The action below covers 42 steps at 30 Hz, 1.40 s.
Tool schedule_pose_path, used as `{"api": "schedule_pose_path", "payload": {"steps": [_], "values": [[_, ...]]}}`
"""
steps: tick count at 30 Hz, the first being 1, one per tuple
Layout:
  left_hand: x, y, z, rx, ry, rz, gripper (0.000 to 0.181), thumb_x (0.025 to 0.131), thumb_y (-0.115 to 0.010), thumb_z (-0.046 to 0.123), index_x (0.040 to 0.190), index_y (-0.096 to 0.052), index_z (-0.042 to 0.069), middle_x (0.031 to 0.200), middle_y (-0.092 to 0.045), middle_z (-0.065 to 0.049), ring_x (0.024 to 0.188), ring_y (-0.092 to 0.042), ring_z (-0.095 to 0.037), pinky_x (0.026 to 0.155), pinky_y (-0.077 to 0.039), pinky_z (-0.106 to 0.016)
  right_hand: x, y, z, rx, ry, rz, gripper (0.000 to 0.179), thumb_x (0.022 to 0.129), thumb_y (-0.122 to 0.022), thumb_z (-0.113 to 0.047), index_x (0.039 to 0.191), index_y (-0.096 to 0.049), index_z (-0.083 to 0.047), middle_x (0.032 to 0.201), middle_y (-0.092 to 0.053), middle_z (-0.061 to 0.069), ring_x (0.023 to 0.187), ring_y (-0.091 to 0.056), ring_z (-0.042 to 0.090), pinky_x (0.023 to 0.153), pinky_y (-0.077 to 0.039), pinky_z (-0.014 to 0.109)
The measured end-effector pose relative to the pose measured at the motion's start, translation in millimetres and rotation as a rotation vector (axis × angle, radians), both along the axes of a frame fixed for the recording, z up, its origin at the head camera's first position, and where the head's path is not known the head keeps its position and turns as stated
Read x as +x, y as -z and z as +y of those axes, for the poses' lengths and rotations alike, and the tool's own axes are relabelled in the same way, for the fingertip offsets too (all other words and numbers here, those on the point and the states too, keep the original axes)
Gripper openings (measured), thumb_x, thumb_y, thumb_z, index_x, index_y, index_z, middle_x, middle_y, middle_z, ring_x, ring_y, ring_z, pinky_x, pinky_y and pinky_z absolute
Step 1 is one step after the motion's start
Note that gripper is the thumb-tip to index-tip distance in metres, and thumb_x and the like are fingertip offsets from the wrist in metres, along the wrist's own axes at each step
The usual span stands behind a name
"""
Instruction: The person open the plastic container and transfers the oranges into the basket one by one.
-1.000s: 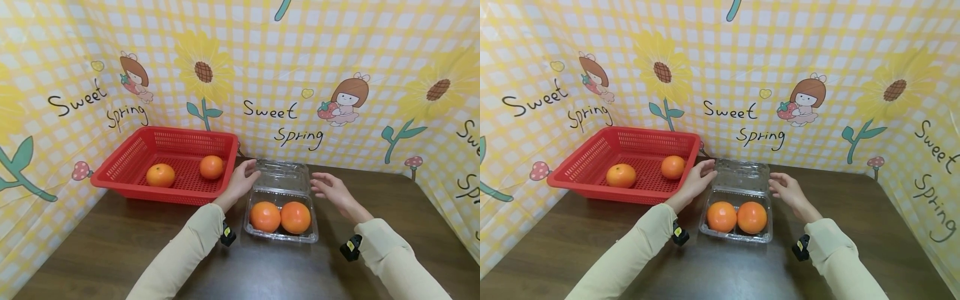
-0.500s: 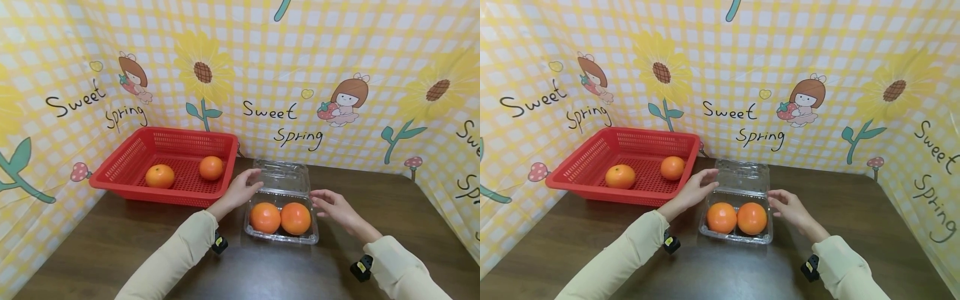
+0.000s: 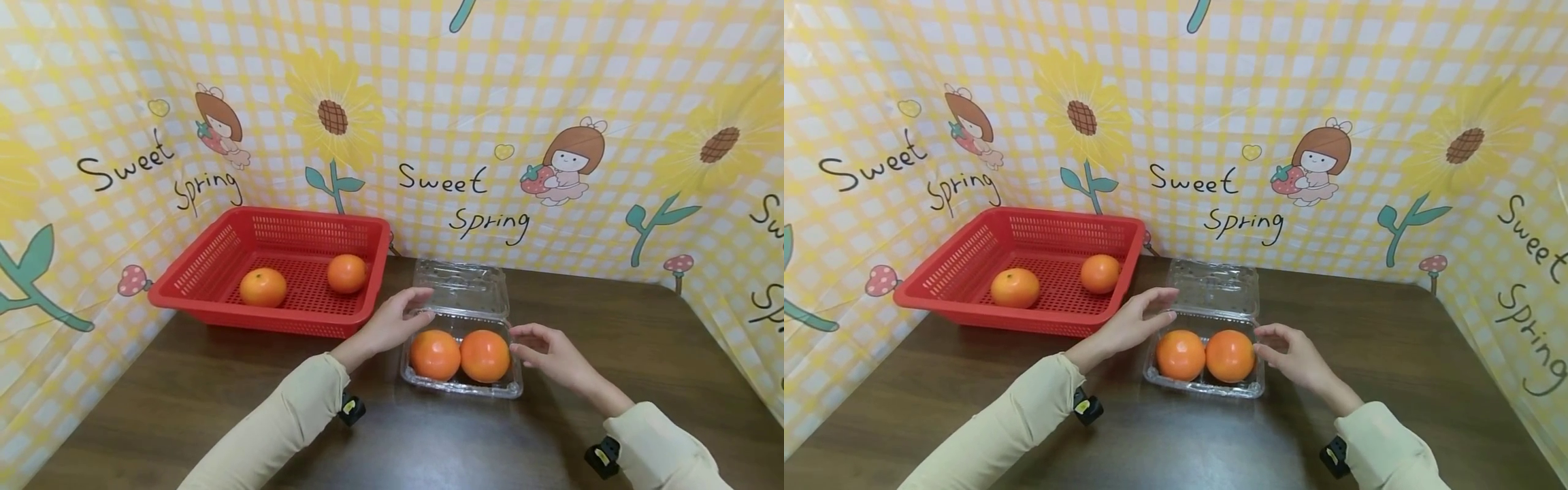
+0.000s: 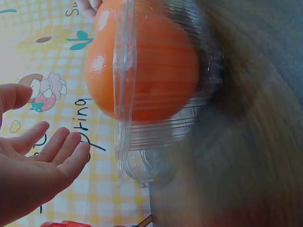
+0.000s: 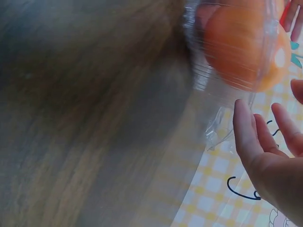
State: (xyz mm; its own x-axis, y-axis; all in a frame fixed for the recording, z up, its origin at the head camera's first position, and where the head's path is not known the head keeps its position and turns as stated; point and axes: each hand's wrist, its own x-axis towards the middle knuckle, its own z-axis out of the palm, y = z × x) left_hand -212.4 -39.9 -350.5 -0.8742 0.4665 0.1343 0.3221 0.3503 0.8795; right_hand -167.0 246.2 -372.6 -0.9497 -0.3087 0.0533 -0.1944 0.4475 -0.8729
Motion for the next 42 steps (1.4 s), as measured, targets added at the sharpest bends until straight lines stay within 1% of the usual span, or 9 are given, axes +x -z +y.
{"api": "schedule_pose_path", "payload": {"steps": [6, 9, 14, 20, 28, 32, 35, 40, 42], "values": [[3.3, 0.5, -1.6, -0.005, 0.007, 0.011, 0.044, 0.087, -0.057, 0.018, 0.126, -0.045, 0.003, 0.126, -0.047, -0.011, 0.113, -0.046, -0.026, 0.093, -0.037, -0.040, 4.1, 7.7, -1.2, 0.131, 0.018, 0.166, 0.037, 0.077, -0.068, -0.015, 0.109, -0.057, 0.002, 0.110, -0.054, 0.021, 0.091, -0.058, 0.031, 0.065, -0.051, 0.029], [5.1, 2.2, -3.0, -0.012, 0.022, 0.003, 0.043, 0.087, -0.056, 0.018, 0.126, -0.045, 0.004, 0.126, -0.048, -0.011, 0.112, -0.046, -0.025, 0.093, -0.038, -0.039, 6.0, 11.6, -2.8, 0.125, 0.017, 0.190, 0.041, 0.074, -0.071, -0.013, 0.108, -0.056, 0.004, 0.109, -0.052, 0.021, 0.091, -0.057, 0.033, 0.065, -0.051, 0.031], [7.9, 5.6, -5.1, -0.016, 0.052, -0.016, 0.042, 0.086, -0.057, 0.018, 0.125, -0.046, 0.006, 0.125, -0.049, -0.008, 0.111, -0.047, -0.021, 0.092, -0.039, -0.037, 7.7, 15.3, -5.4, 0.073, 0.006, 0.191, 0.044, 0.071, -0.073, -0.009, 0.108, -0.055, 0.008, 0.109, -0.048, 0.022, 0.089, -0.056, 0.034, 0.066, -0.052, 0.030], [10.2, 8.0, -6.4, -0.006, 0.094, -0.040, 0.042, 0.086, -0.056, 0.016, 0.126, -0.045, 0.005, 0.126, -0.048, -0.008, 0.112, -0.046, -0.021, 0.094, -0.036, -0.039, 9.2, 20.2, -6.0, 0.051, -0.008, 0.201, 0.047, 0.069, -0.074, -0.004, 0.108, -0.053, 0.012, 0.110, -0.044, 0.025, 0.082, -0.058, 0.030, 0.064, -0.051, 0.026], [9.0, 13.0, -9.9, -0.037, 0.117, -0.046, 0.043, 0.086, -0.056, 0.015, 0.126, -0.045, 0.005, 0.126, -0.048, -0.009, 0.112, -0.046, -0.022, 0.092, -0.039, -0.036, 11.1, 20.9, -8.5, 0.092, -0.001, 0.207, 0.048, 0.069, -0.074, -0.006, 0.107, -0.053, 0.011, 0.115, -0.040, 0.026, 0.063, -0.056, 0.009, 0.058, -0.050, 0.023], [9.2, 15.5, -9.9, -0.046, 0.122, -0.024, 0.041, 0.086, -0.057, 0.015, 0.125, -0.047, 0.005, 0.123, -0.050, -0.009, 0.110, -0.048, -0.022, 0.091, -0.040, -0.035, 13.1, 19.1, -11.7, 0.123, 0.012, 0.220, 0.050, 0.068, -0.075, -0.009, 0.107, -0.052, 0.011, 0.115, -0.039, 0.028, 0.057, -0.054, 0.005, 0.055, -0.048, 0.022], [13.2, 12.9, -9.3, -0.033, 0.123, -0.010, 0.040, 0.086, -0.056, 0.012, 0.124, -0.047, 0.001, 0.122, -0.050, -0.013, 0.110, -0.048, -0.025, 0.091, -0.040, -0.037, 14.9, 19.3, -14.5, 0.163, 0.032, 0.224, 0.053, 0.066, -0.077, -0.013, 0.108, -0.053, 0.010, 0.115, -0.039, 0.027, 0.058, -0.053, 0.004, 0.054, -0.047, 0.021], [24.8, -3.1, -9.6, -0.002, 0.136, -0.009, 0.039, 0.085, -0.055, 0.006, 0.121, -0.046, -0.008, 0.120, -0.050, -0.020, 0.110, -0.046, -0.035, 0.091, -0.038, -0.045, 15.8, 20.1, -17.8, 0.220, 0.073, 0.241, 0.055, 0.064, -0.078, -0.015, 0.108, -0.054, 0.008, 0.115, -0.041, 0.025, 0.057, -0.052, 0.004, 0.054, -0.046, 0.021], [25.8, -2.9, -10.2, 0.002, 0.139, -0.003, 0.038, 0.085, -0.055, 0.006, 0.120, -0.047, -0.007, 0.119, -0.050, -0.020, 0.109, -0.046, -0.035, 0.090, -0.038, -0.045, 15.6, 19.5, -18.6, 0.225, 0.081, 0.252, 0.055, 0.063, -0.079, -0.014, 0.107, -0.054, 0.009, 0.114, -0.042, 0.025, 0.057, -0.051, 0.004, 0.054, -0.045, 0.021]]}}
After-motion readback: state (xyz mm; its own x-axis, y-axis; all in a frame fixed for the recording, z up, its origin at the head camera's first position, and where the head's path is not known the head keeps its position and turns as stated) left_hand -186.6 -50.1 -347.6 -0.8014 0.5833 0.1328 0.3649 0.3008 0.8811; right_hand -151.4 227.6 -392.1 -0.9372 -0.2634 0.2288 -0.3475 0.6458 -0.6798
